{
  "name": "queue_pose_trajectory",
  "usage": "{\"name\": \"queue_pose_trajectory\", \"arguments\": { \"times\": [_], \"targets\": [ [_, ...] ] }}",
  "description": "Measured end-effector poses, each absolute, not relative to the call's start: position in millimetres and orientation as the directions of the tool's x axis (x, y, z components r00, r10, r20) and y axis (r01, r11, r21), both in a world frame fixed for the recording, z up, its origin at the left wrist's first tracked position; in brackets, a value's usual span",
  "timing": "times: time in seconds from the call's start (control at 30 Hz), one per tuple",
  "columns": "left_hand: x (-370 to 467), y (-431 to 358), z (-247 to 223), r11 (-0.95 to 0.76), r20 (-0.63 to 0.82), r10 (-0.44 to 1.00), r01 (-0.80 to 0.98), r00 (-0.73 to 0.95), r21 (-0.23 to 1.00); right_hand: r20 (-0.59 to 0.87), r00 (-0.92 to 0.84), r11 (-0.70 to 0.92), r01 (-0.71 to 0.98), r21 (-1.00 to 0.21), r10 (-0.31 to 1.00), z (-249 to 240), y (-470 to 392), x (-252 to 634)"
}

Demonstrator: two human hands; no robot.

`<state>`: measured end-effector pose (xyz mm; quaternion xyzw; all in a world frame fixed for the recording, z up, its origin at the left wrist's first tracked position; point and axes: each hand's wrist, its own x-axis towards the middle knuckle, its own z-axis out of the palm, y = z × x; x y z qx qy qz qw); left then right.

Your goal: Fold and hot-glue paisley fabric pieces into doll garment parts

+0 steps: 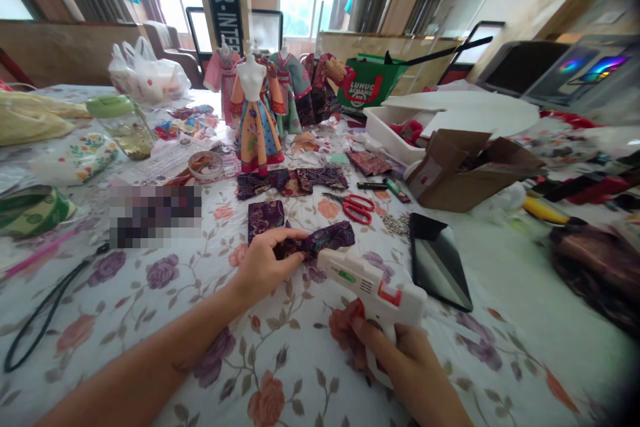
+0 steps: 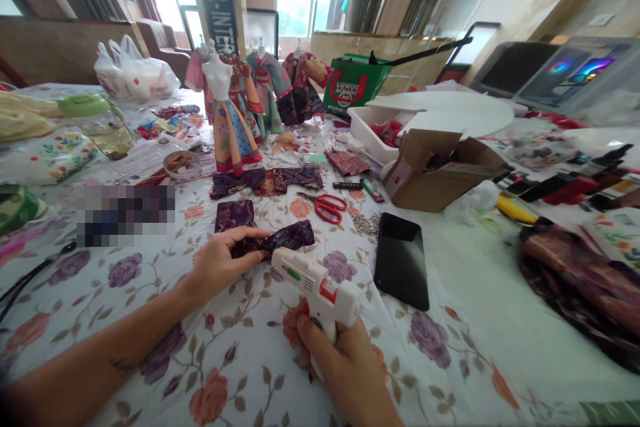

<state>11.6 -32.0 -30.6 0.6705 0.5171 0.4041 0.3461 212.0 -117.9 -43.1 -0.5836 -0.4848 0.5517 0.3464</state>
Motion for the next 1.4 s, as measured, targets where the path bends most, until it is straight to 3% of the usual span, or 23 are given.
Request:
{"name": "queue_pose_trajectory", "arguments": {
  "times": [0.4,0.73,0.9,1.1,1.4],
  "targets": [
    [10.9,-33.1,-30.9,-0.235,0.194,0.971,0.399,0.141,0.886,-0.289,0.002,-0.283,0.21,-0.936,0.957,-35.3,-117.4,203.2],
    [11.0,-32.0,-30.9,-0.237,0.196,0.97,0.401,0.141,0.885,-0.33,-0.059,-0.314,0.189,-0.93,0.942,-30.9,-116.1,205.8],
    [10.3,-32.7,-31.4,-0.251,0.212,0.967,0.396,0.141,0.883,-0.297,0.032,-0.296,0.233,-0.926,0.954,-36.5,-117.8,206.0],
    [10.3,-32.4,-30.4,-0.241,0.204,0.97,0.398,0.133,0.885,-0.304,-0.022,-0.287,0.271,-0.919,0.953,-36.6,-117.0,207.6],
    [10.4,-32.6,-29.8,-0.232,0.192,0.972,0.397,0.138,0.888,-0.262,0.053,-0.266,0.28,-0.922,0.964,-36.1,-118.0,204.6]
  ]
}}
